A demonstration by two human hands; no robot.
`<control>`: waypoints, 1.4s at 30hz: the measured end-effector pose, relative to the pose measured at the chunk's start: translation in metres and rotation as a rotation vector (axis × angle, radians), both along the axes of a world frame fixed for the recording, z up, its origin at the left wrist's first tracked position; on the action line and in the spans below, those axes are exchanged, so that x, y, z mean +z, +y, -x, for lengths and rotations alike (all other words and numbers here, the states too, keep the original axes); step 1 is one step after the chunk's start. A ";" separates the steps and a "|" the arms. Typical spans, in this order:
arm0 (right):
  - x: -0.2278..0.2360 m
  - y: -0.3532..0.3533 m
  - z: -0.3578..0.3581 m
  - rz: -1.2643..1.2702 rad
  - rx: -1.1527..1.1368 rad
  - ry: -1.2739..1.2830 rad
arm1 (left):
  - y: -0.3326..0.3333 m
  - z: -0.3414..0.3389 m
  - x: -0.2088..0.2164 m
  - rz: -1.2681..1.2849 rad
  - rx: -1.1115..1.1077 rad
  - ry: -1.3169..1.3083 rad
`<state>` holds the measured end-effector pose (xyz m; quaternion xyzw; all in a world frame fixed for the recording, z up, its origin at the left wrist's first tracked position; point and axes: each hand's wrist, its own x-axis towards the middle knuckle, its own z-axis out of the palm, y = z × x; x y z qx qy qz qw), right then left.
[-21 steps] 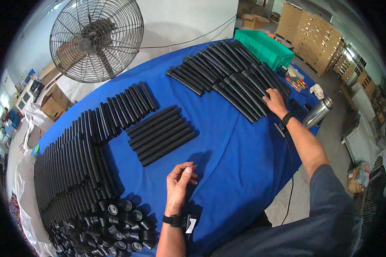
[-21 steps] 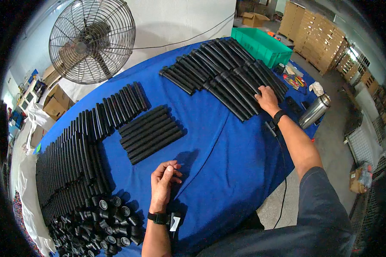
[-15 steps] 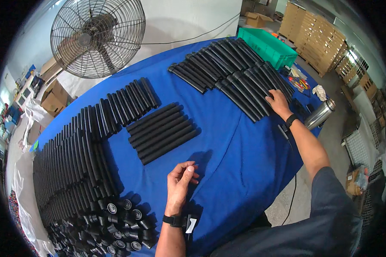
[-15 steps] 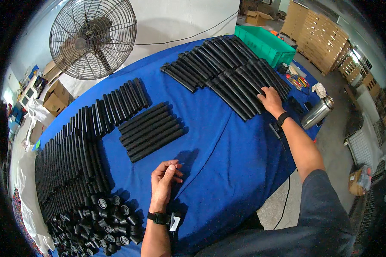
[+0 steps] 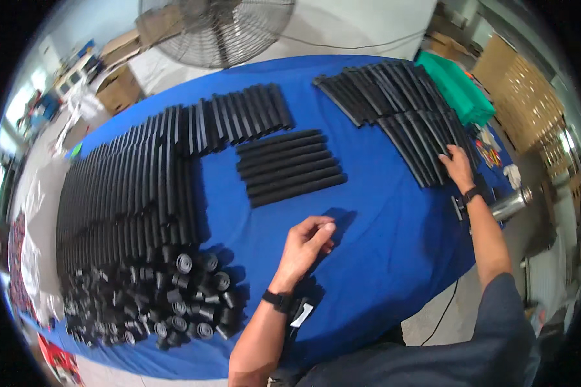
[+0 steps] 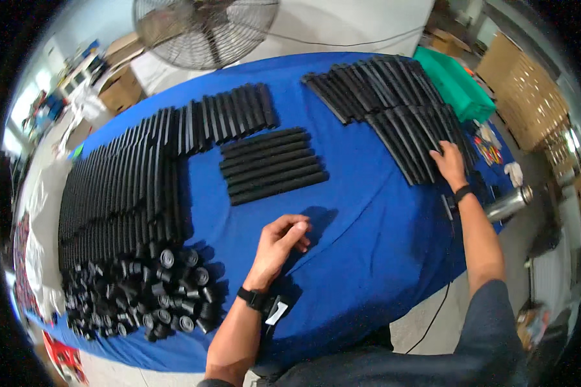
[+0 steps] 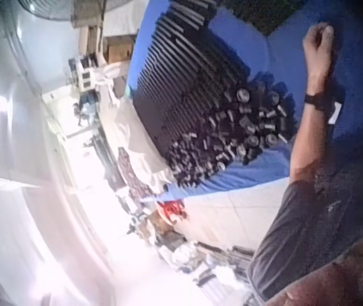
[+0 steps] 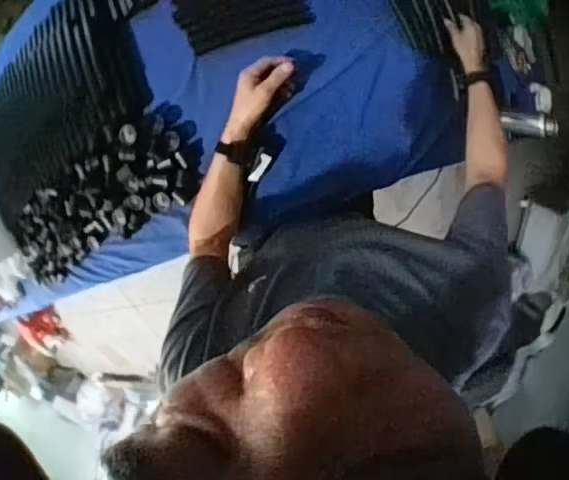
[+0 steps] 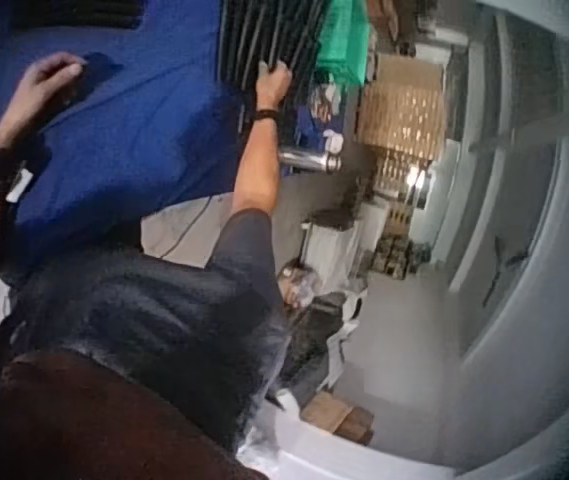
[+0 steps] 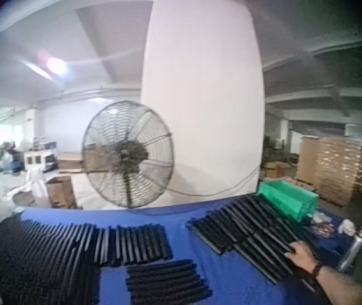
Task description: The person repeatedly picks up a black cylindrical tube and a small black cap from a table, inserts the cap into one end of the tube, and places the assembled unit back on the table. This process is repeated multiple times with identical parts.
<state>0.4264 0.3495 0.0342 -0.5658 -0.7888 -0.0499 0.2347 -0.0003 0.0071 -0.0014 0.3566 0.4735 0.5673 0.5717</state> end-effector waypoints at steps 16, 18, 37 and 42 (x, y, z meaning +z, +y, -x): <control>-0.008 -0.205 0.285 -0.130 0.848 -0.233 | -0.015 0.009 0.006 -0.065 -0.164 -0.102; -0.013 -0.203 0.287 -0.154 0.865 -0.303 | -0.014 0.009 0.005 -0.119 -0.174 -0.146; -0.009 -0.287 0.228 0.181 0.866 -0.039 | -0.143 0.130 0.107 0.265 0.520 1.744; -0.015 -0.290 0.224 0.145 0.856 -0.070 | -0.149 0.153 0.078 0.442 0.406 1.766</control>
